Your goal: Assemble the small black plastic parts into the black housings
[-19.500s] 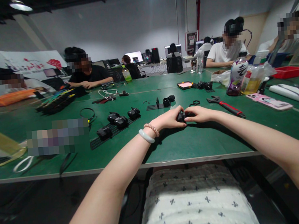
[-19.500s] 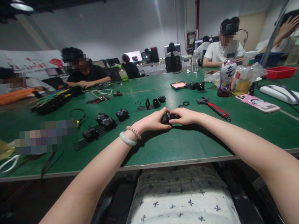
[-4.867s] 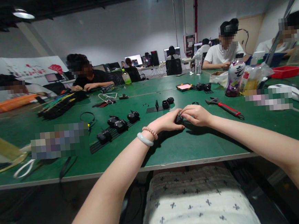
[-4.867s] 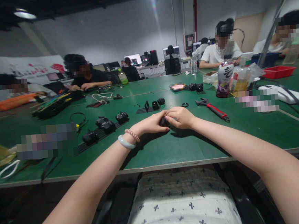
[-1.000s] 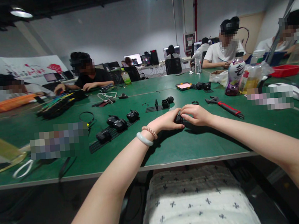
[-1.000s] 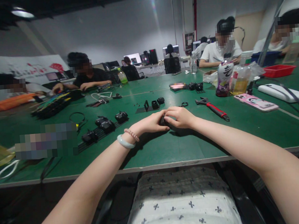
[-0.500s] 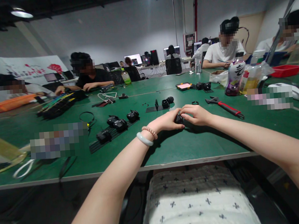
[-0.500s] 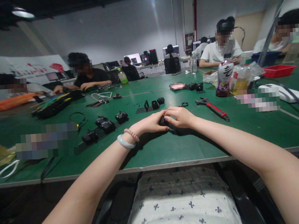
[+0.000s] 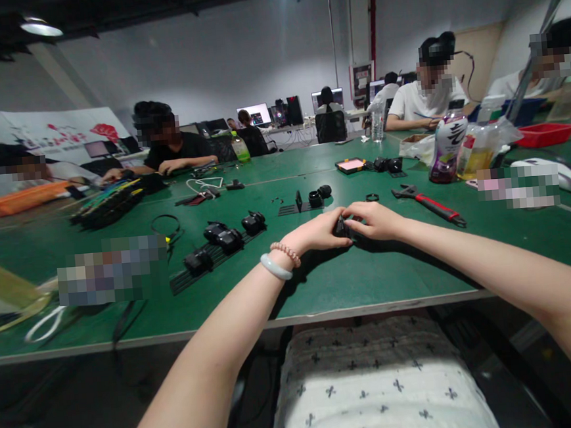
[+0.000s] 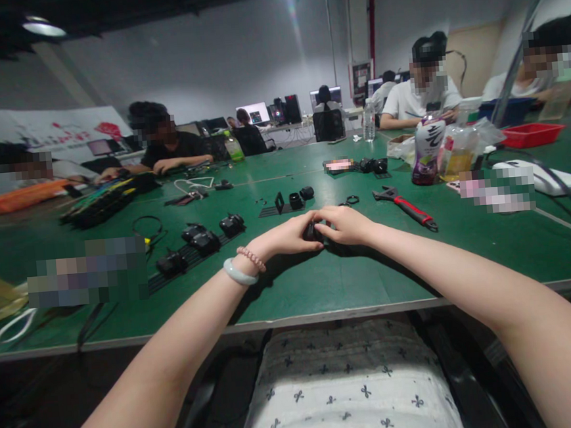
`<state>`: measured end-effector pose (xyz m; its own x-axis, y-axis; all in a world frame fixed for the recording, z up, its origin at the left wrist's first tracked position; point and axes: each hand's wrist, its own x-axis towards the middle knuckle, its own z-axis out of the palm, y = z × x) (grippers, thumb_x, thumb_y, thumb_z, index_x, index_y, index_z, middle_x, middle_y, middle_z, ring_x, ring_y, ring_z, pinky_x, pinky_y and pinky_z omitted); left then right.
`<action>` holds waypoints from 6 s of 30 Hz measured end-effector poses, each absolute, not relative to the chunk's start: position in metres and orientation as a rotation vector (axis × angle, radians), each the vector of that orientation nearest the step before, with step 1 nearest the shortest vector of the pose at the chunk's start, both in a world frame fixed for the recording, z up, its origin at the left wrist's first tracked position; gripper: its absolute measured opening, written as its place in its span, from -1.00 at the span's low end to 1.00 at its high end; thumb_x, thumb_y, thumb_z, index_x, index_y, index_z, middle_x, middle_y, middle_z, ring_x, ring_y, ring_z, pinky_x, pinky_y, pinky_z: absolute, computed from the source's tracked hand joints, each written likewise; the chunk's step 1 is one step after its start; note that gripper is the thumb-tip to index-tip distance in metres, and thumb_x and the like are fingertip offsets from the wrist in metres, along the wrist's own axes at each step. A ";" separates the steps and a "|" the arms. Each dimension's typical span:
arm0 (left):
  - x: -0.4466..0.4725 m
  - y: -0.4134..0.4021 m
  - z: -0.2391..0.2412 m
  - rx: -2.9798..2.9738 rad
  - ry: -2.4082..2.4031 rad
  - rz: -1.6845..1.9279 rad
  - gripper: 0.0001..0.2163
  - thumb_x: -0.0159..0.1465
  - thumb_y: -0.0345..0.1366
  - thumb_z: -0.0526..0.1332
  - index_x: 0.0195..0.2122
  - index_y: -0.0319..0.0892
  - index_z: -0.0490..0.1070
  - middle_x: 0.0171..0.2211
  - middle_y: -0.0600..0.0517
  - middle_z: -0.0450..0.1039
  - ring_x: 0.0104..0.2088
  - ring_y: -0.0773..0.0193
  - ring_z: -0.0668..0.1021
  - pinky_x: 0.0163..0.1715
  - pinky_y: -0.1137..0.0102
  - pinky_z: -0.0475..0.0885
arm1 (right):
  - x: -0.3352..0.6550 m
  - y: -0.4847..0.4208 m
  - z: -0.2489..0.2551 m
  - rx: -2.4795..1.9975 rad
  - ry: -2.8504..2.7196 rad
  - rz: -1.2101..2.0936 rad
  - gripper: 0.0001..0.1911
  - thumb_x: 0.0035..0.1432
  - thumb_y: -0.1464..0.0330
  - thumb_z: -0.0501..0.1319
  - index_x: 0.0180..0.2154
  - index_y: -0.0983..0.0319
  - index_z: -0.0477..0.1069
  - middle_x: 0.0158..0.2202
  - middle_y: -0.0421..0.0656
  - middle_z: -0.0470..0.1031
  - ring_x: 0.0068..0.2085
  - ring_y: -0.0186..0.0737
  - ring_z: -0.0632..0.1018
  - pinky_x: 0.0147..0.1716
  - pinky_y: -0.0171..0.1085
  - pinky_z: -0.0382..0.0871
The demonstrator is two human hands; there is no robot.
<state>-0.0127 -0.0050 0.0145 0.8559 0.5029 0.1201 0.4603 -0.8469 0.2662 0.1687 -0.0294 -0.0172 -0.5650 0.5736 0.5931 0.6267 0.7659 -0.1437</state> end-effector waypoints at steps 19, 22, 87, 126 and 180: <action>-0.013 -0.006 0.015 2.813 0.765 0.262 -0.48 0.01 -0.14 0.18 -0.03 -0.19 0.10 -0.11 -0.05 0.29 -0.15 0.17 0.39 -0.21 0.36 0.28 | 0.167 -0.029 -0.018 -0.987 -2.345 -0.023 -0.73 0.13 0.29 -0.01 -0.24 0.29 0.36 -0.27 -0.09 0.46 -0.30 -0.25 0.44 -0.34 -0.35 0.21; -0.013 -0.006 0.016 2.813 0.767 0.260 -0.48 0.01 -0.14 0.18 -0.02 -0.19 0.10 -0.12 -0.04 0.29 -0.15 0.17 0.39 -0.21 0.36 0.28 | 0.167 -0.029 -0.018 -0.993 -2.344 -0.013 -0.72 0.14 0.28 -0.02 -0.25 0.29 0.37 -0.28 -0.08 0.46 -0.30 -0.25 0.44 -0.34 -0.34 0.21; -0.012 -0.005 0.015 2.790 0.730 0.273 -0.51 0.00 -0.14 0.20 -0.06 -0.17 0.12 -0.12 -0.02 0.30 -0.15 0.19 0.39 -0.18 0.35 0.27 | 0.169 -0.033 -0.017 -0.803 -2.263 -0.122 -0.69 0.16 0.30 -0.07 -0.28 0.28 0.40 -0.26 -0.05 0.41 -0.22 -0.23 0.41 -0.21 -0.25 0.28; -0.012 -0.005 0.016 2.811 0.743 0.269 -0.52 0.00 -0.17 0.19 -0.06 -0.16 0.12 -0.13 -0.01 0.31 -0.18 0.20 0.40 -0.21 0.37 0.28 | 0.170 -0.034 -0.015 -0.790 -2.263 -0.138 -0.71 0.15 0.32 -0.05 -0.29 0.28 0.41 -0.26 -0.07 0.45 -0.22 -0.24 0.44 -0.23 -0.29 0.29; -0.012 -0.004 0.014 2.808 0.797 0.251 -0.46 0.00 -0.15 0.18 0.00 -0.19 0.08 -0.13 -0.04 0.31 -0.16 0.17 0.40 -0.21 0.37 0.28 | 0.165 -0.027 -0.021 -1.065 -2.374 0.099 -0.74 0.11 0.29 0.02 -0.29 0.32 0.36 -0.31 -0.05 0.45 -0.31 -0.24 0.44 -0.31 -0.30 0.24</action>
